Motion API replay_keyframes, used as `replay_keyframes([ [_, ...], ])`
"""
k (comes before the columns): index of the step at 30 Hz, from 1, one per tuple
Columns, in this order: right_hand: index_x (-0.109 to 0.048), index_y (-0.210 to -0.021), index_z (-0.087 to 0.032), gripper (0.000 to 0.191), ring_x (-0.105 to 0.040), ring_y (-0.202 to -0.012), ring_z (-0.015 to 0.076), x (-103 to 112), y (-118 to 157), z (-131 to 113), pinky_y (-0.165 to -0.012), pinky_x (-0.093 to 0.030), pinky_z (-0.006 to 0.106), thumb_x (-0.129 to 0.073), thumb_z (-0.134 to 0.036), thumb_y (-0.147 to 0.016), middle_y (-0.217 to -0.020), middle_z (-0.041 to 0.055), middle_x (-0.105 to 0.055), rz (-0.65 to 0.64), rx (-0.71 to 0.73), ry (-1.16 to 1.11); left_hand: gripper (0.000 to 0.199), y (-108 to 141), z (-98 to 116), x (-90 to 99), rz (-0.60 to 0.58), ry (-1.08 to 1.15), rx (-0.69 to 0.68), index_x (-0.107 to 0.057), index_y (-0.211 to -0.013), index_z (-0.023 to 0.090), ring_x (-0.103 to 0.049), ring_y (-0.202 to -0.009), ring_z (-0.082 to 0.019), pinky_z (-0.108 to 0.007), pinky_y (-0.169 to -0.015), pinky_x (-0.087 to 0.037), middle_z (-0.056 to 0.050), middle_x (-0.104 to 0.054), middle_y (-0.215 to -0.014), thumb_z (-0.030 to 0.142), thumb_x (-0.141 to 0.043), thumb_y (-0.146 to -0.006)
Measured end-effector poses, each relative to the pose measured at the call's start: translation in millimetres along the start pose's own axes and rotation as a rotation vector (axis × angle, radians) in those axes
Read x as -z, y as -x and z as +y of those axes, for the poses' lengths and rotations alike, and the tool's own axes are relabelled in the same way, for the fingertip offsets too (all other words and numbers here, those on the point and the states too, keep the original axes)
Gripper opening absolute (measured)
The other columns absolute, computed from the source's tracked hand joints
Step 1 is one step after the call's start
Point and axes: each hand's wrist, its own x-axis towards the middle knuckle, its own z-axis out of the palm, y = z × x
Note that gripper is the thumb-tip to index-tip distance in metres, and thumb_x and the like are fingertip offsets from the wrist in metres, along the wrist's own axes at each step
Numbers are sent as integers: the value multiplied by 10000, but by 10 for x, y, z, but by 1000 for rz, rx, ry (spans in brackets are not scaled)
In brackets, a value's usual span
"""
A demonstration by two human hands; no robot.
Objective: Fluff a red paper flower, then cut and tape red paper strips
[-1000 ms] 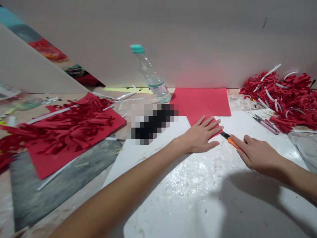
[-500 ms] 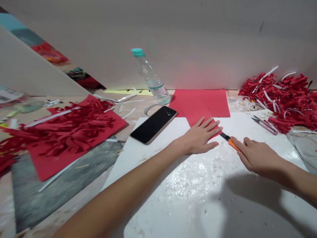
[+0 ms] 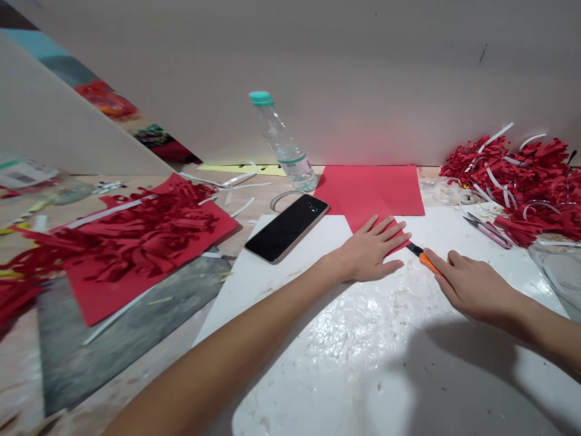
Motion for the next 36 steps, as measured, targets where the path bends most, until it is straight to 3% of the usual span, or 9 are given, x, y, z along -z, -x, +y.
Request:
replay_keyframes([
  [15, -231, -1585, -274, 557, -623, -794, 230, 59, -9, -14, -610, -283, 295, -286, -315, -1032, -1065, 123, -603, -24, -2, -38, 730, 10, 5, 18, -8, -11, 7, -266, -1588, 204, -102, -1552, -341, -530, -1238, -79, -52, -174, -1676, 624, -313, -993],
  [20, -233, -1583, -285, 577, -588, -729, 189, -59, 83, 45, -589, -254, 284, -326, -277, -1013, -1043, 102, -595, -19, 81, -76, 812, 97, 63, 85, -34, 58, -2, -277, -1580, 167, -158, -1546, -323, -500, -1240, -129, -60, -224, -1660, 678, -372, -956],
  [23, -237, -1581, -270, 580, -568, -684, 169, -199, 125, 66, -564, -232, 283, -336, -251, -1010, -1038, 104, -588, 60, 146, -40, 795, 135, 87, 75, -11, 50, -2, -339, -1560, 226, -129, -1545, -361, -542, -1228, -124, -52, -244, -1657, 715, -386, -935],
  [28, -241, -1587, -199, 594, -499, -578, 141, -392, 120, 55, -515, -208, 289, -325, -217, -999, -958, 117, -615, 272, 190, 135, 798, 149, 77, 5, 0, 4, 60, -317, -1564, 323, -28, -1535, -449, -727, -1153, 27, -52, -181, -1675, 776, -341, -908],
  [32, -277, -1575, -118, 611, -451, -527, 131, -420, 122, 41, -505, -258, 288, -339, -181, -971, -826, 115, -646, 322, 214, 214, 827, 145, 68, -7, -12, 10, 51, -291, -1576, 305, -30, -1532, -455, -739, -1150, -4, -55, -167, -1677, 783, -342, -902],
  [36, -289, -1581, -161, 598, -476, -510, 137, -403, 137, 32, -509, -249, 293, -343, -217, -988, -772, 100, -671, 360, 197, 251, 842, 143, 79, 18, -32, 5, 66, -270, -1584, 290, -20, -1533, -452, -737, -1155, -7, -50, -151, -1679, 781, -338, -904],
])
